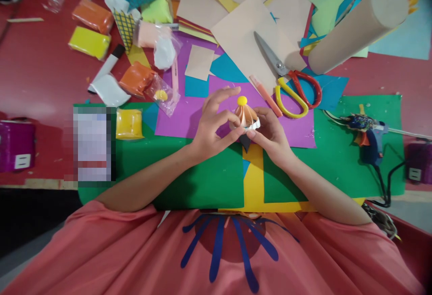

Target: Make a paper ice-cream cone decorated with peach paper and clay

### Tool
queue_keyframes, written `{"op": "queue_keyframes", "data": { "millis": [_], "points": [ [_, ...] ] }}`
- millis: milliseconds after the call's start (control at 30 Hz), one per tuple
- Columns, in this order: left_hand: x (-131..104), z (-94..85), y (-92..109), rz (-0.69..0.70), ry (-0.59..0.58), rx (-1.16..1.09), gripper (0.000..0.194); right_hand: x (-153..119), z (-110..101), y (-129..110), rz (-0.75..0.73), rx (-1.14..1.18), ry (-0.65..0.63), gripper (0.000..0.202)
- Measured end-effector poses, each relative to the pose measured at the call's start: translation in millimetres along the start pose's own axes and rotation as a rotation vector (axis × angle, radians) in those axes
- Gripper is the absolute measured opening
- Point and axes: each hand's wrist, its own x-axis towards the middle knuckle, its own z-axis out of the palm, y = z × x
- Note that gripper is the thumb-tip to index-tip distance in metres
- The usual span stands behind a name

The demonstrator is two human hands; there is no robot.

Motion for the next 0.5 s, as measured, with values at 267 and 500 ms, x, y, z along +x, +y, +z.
{"op": "queue_keyframes", "data": {
  "millis": [267, 500],
  "points": [
    [-2.5, 1.2, 5.4, -0.046, -0.039, -0.025, 0.037, -2.4, -0.7, -2.2, -0.008, 0.016, -0.02, 0.044],
    [-4.1, 2.1, 5.5, -0.028, -0.057, 0.004, 0.034, -2.0, 1.9, -1.1, 0.028, 0.0, -0.008, 0.049]
  ]
}}
